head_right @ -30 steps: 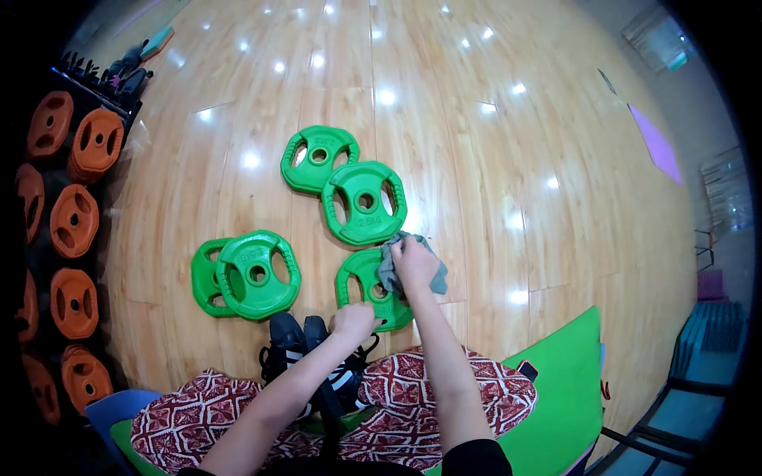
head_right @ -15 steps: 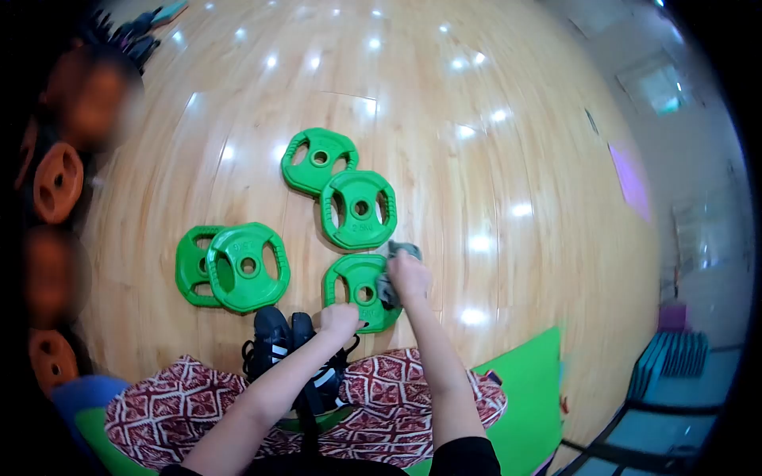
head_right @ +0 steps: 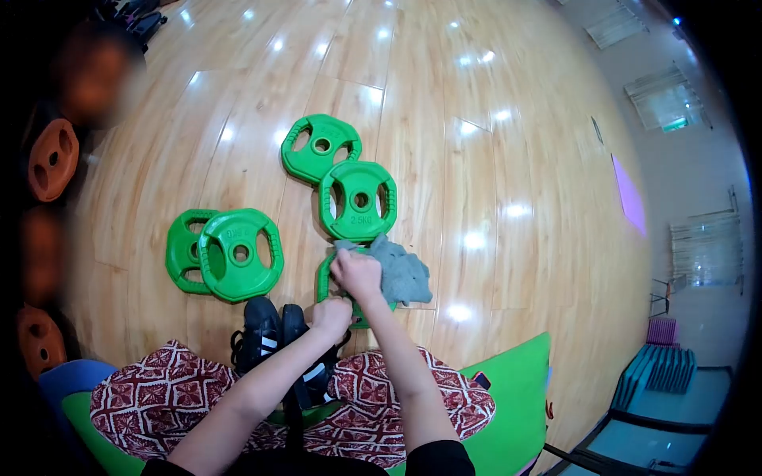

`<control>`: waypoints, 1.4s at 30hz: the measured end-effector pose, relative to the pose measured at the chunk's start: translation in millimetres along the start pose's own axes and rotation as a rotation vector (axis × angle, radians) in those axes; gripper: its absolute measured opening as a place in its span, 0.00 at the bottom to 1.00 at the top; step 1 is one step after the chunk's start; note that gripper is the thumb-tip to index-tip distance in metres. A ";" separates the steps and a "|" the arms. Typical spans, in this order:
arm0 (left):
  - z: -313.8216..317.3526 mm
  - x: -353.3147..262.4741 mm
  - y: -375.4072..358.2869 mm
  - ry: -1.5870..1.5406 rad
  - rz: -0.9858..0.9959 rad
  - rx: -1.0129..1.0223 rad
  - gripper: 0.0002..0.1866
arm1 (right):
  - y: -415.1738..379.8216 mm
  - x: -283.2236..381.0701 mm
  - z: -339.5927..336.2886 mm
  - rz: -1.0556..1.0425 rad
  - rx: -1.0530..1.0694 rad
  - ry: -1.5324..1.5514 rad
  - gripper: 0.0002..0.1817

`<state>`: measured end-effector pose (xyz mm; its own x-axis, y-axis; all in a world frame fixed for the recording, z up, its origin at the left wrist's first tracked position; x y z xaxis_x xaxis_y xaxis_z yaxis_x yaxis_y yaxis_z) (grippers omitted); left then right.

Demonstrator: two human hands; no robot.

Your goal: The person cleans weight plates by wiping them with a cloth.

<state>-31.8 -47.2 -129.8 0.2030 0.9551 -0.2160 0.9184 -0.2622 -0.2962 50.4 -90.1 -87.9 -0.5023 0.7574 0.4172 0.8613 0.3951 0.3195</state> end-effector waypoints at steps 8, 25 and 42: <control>-8.5 2.0 2.9 -0.076 0.065 0.063 0.19 | -38.5 -116.3 -61.3 0.437 -0.048 -0.263 0.11; -10.2 3.8 7.8 -0.024 0.082 0.145 0.19 | -22.4 -88.4 -41.9 0.366 -0.076 -0.277 0.10; -8.5 3.0 4.1 -0.067 0.129 0.079 0.21 | -10.3 -10.8 -6.1 0.037 0.044 0.204 0.16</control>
<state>-24.5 -44.2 -123.8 0.2917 0.9022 -0.3179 0.8564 -0.3943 -0.3333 46.6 -105.5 -90.5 -0.4718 0.6526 0.5929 0.8796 0.3946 0.2656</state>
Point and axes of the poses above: each hand's wrist, its own y-axis towards the middle knuckle, its own z-axis out of the palm, x = y × z, the point moved 5 cm from there along y, towards the middle knuckle, and after that the axes turned 14 degrees about y, right-handed, at the moved point
